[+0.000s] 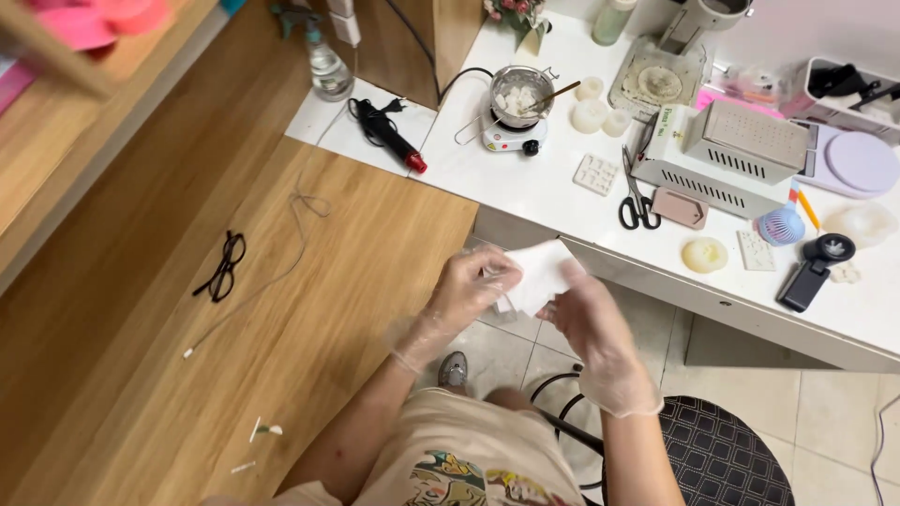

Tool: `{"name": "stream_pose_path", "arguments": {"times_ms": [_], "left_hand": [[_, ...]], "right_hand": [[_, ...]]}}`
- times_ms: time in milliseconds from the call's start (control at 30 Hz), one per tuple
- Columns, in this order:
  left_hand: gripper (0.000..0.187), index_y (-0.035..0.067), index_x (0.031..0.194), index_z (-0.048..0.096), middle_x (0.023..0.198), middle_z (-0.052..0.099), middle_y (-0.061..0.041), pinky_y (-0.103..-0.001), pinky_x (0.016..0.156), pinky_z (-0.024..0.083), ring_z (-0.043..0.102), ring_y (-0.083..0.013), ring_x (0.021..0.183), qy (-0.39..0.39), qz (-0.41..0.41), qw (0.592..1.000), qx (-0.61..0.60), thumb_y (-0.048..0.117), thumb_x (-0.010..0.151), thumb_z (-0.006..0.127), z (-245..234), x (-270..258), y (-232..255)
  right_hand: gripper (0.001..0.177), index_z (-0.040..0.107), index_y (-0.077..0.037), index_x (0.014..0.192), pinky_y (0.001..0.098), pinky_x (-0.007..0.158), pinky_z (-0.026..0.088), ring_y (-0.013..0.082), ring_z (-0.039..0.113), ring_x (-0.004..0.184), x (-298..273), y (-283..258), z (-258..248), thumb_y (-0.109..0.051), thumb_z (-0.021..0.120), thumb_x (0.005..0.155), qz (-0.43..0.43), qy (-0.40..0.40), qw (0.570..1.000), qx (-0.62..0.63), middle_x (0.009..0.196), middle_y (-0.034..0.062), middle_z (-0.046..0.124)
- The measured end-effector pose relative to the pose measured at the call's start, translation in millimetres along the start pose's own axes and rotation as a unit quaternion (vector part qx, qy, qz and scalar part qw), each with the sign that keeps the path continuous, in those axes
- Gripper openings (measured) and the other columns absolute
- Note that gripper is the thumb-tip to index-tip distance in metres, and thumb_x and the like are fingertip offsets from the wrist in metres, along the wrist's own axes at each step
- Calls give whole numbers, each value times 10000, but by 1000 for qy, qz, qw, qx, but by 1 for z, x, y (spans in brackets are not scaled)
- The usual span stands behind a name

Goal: Preparing and stirring wax in a small melting pot on a heating plate at a workbench.

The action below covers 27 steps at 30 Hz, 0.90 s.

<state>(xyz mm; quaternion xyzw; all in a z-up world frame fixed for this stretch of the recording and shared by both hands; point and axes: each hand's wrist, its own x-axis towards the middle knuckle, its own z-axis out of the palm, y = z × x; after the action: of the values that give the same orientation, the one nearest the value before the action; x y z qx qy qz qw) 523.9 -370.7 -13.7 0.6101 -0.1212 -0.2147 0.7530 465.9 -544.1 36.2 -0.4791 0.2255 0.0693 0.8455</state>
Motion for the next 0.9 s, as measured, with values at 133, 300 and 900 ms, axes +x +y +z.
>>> {"name": "stream_pose_path", "arguments": {"times_ms": [133, 300, 900], "left_hand": [[129, 8, 1009, 689, 998, 762, -106, -316, 850, 580, 742, -193, 951, 80, 189, 942, 265, 40, 898, 746, 3, 55, -31], [518, 89, 1391, 493, 1138, 697, -122, -276, 814, 543, 658, -159, 998, 78, -81, 981, -160, 84, 906, 673, 15, 123, -79], [607, 43, 1425, 544, 1273, 673, -177, -493, 1059, 495, 625, -304, 1193, 387, 61, 788, 474, 273, 917, 782, -12, 267, -120]], "right_hand": [[187, 705, 34, 1078, 284, 686, 524, 207, 620, 800, 92, 57, -60, -29, 772, 915, -60, 66, 993, -83, 990, 151, 707], [125, 716, -2, 969, 298, 709, 588, 185, 635, 877, 132, 40, -48, -31, 792, 875, -437, 134, 748, -482, 1005, 67, 624], [239, 672, 69, 1135, 300, 557, 538, 136, 624, 633, 456, -49, -170, -77, 646, 947, -185, -32, 901, -391, 832, 113, 700]]}}
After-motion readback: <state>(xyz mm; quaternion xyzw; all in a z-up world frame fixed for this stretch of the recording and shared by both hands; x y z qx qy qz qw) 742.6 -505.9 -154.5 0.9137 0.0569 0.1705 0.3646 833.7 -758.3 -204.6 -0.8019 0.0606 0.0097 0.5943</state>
